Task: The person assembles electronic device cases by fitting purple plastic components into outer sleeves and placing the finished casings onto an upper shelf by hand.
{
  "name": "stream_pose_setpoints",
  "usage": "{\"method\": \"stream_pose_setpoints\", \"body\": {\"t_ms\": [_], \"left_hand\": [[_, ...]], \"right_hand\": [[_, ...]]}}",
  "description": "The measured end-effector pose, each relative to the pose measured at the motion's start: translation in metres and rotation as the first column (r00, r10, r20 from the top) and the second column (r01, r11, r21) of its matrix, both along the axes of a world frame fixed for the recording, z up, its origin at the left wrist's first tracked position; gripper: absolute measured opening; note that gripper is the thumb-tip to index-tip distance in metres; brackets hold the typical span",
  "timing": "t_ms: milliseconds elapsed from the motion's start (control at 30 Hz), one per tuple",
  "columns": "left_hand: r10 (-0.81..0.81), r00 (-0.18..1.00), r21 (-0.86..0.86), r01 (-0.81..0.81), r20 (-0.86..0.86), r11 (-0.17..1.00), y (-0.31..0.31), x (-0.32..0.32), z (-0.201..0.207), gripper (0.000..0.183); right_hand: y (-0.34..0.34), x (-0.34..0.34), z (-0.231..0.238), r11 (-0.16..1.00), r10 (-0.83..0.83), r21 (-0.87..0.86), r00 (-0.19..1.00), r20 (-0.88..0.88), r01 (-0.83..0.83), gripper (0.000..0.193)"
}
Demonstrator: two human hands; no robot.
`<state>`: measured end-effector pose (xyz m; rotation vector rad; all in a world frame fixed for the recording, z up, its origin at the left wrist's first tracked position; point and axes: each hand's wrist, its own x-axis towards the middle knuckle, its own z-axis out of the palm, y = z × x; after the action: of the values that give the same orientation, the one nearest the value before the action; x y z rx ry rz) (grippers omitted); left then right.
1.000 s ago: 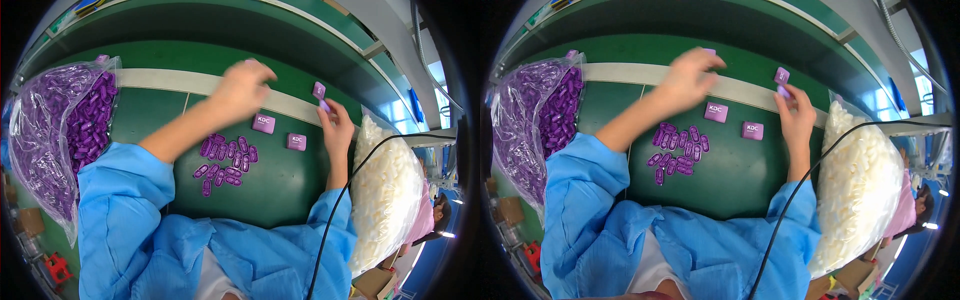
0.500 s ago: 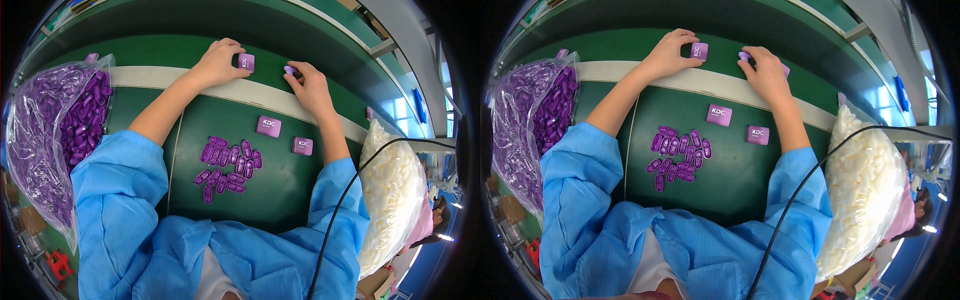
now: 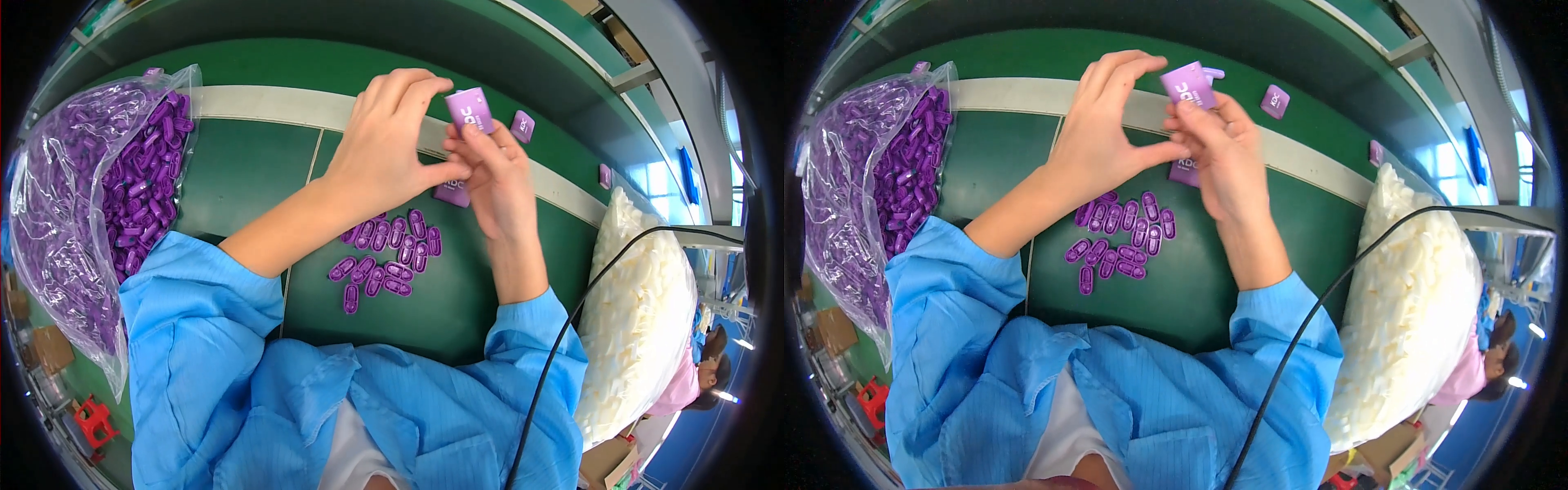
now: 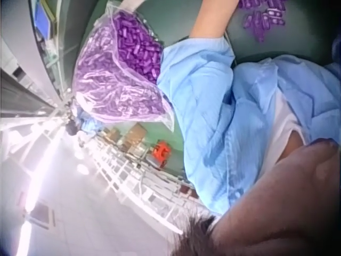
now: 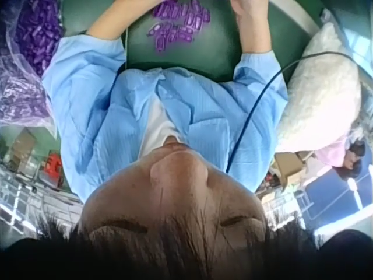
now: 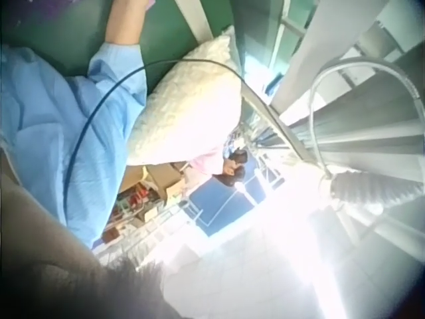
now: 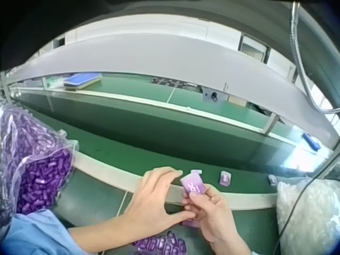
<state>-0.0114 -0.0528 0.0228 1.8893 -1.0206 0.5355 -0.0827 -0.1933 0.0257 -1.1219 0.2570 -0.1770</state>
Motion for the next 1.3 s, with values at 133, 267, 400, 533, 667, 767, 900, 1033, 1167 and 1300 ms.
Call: {"method": "stream_pose_setpoints", "body": {"t_ms": [133,267,400,533,667,767,900,1033,1167,1300], "left_hand": [[-0.184,0.867,0.206,0.307,-0.464,0.929,0.018,-0.012,-0.006,0.05],[-0.344,0.832,0.327,0.502,-0.435,0.801,-0.014,-0.011,-0.022,0.038],[-0.38,0.829,0.336,0.525,-0.41,0.782,-0.057,-0.031,-0.025,0.036],[-0.385,0.838,0.141,0.466,-0.386,0.874,-0.068,-0.033,-0.027,0.032],[-0.297,0.808,0.122,0.409,-0.509,0.904,-0.012,0.016,-0.002,0.014],[-0.247,0.679,0.121,0.445,-0.691,0.887,0.042,0.029,-0.004,0.01],[-0.071,0.73,0.271,0.34,-0.68,0.901,0.093,-0.014,0.001,0.018],[-0.161,0.85,0.22,0.306,-0.502,0.926,0.085,-0.024,-0.014,0.022],[-0.252,0.872,0.371,0.418,-0.419,0.829,0.07,0.0,-0.018,0.021],[-0.384,0.858,0.323,0.491,-0.341,0.809,0.064,0.033,-0.022,0.02]], "right_hand": [[-0.036,-0.026,0.005,0.98,-0.136,-0.146,0.991,0.007,0.135,0.021],[-0.067,-0.039,0.0,0.982,-0.182,-0.038,0.983,0.023,0.183,0.019],[-0.082,-0.046,-0.004,0.981,-0.192,-0.012,0.98,0.052,0.193,0.023],[-0.071,-0.045,0.011,0.956,-0.262,0.166,0.958,0.116,0.242,0.019],[-0.025,-0.046,0.009,0.986,-0.085,0.148,0.996,0.026,0.08,0.015],[-0.004,-0.028,-0.022,0.993,0.044,0.113,0.998,-0.05,-0.038,0.016],[0.009,0.001,-0.034,0.985,0.155,-0.068,0.985,-0.08,-0.16,0.018],[0.022,0.007,-0.032,0.977,0.13,-0.156,0.986,-0.103,-0.145,0.018],[0.022,0.007,-0.033,0.982,0.112,-0.14,0.989,-0.099,-0.126,0.019],[0.018,0.005,-0.031,0.989,0.093,-0.106,0.992,-0.079,-0.102,0.019]]}}
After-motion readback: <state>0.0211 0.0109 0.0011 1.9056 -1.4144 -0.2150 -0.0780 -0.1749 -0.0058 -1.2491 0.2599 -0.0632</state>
